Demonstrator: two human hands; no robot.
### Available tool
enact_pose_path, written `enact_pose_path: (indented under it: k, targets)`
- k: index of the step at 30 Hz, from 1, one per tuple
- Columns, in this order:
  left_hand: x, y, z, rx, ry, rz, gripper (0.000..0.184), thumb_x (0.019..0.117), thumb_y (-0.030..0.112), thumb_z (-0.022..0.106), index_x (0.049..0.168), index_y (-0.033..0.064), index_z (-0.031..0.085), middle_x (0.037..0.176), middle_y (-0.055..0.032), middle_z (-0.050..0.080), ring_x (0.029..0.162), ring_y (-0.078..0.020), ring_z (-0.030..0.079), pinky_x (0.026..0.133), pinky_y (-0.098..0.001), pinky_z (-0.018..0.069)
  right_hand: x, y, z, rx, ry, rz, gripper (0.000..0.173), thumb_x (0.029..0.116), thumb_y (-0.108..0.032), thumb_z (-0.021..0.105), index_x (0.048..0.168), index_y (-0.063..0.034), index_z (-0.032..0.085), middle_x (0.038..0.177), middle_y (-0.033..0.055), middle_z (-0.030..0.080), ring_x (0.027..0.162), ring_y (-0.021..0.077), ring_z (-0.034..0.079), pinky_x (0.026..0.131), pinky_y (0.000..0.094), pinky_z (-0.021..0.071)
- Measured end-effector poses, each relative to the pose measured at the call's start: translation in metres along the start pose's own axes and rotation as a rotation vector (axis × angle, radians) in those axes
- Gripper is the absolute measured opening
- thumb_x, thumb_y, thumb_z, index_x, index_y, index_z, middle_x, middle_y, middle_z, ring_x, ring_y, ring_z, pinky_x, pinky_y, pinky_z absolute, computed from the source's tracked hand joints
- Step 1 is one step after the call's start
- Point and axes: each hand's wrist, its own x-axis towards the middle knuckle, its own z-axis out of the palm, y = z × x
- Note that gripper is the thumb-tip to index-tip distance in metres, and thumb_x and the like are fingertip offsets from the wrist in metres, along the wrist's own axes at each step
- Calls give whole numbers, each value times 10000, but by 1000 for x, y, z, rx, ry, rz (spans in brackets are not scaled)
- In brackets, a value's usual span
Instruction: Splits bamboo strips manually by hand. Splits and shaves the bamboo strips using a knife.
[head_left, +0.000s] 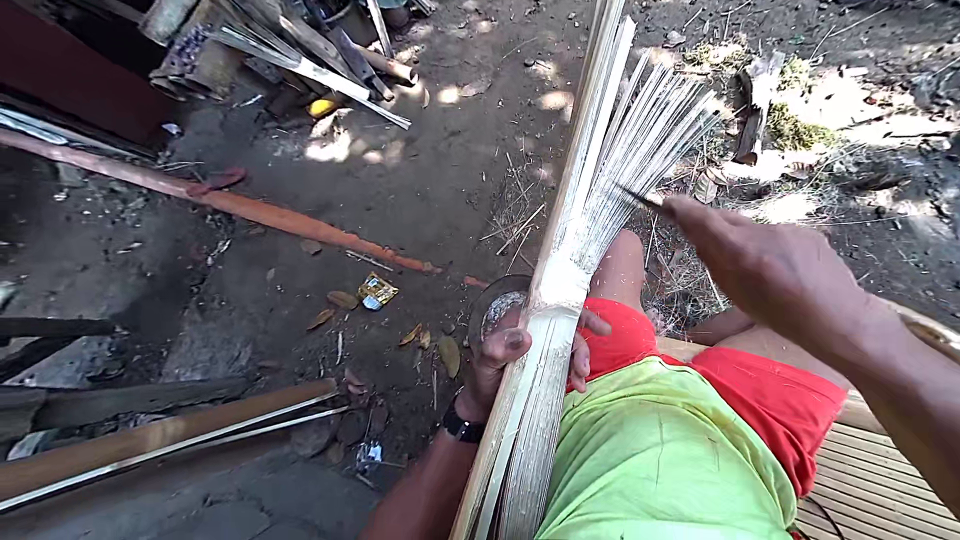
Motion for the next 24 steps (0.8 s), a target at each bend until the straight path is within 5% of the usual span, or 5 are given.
enact_pose_path:
  k: [4,12,16,19,24]
  targets:
    - [0,1,0,1,25,22,781,835,564,686,1329,-21,534,1221,-315,606,811,-328,677,708,-437,588,-10,-14,7,-16,-45,-79,509,1016,-123,555,1514,-153,451,919,131,644,577,310,628,450,499,506]
    - [-4,5,10,-11,30,35,690,866,547,701,1318,41,579,1190,-263,653,845,-302,703,750,-420,602,-39,-28,19,103,-90,-280,487,1062,-201,488,1544,-244,442,913,79,667,569,250,628,446,422,500]
    - [-3,2,5,-13,16,24,740,853,578,682,1325,23,552,1160,-267,637,827,-313,680,744,-437,590,-26,-15,9,135,-92,-171,502,1034,-167,539,1513,-306,485,836,54,651,540,249,607,432,465,491]
    - [-5,3,8,-16,17,47,659,879,553,688,1303,57,589,1169,-252,656,853,-314,698,755,-436,601,-10,0,-1,89,5,-55,490,1059,-166,503,1537,-265,463,852,98,671,553,307,626,453,536,494]
    - [-4,9,14,-14,19,55,588,907,525,680,1310,103,603,1145,-205,686,877,-279,714,780,-407,608,-34,-25,11,101,-43,-182,497,1051,-220,507,1541,-263,442,830,61,633,509,240,585,409,436,466]
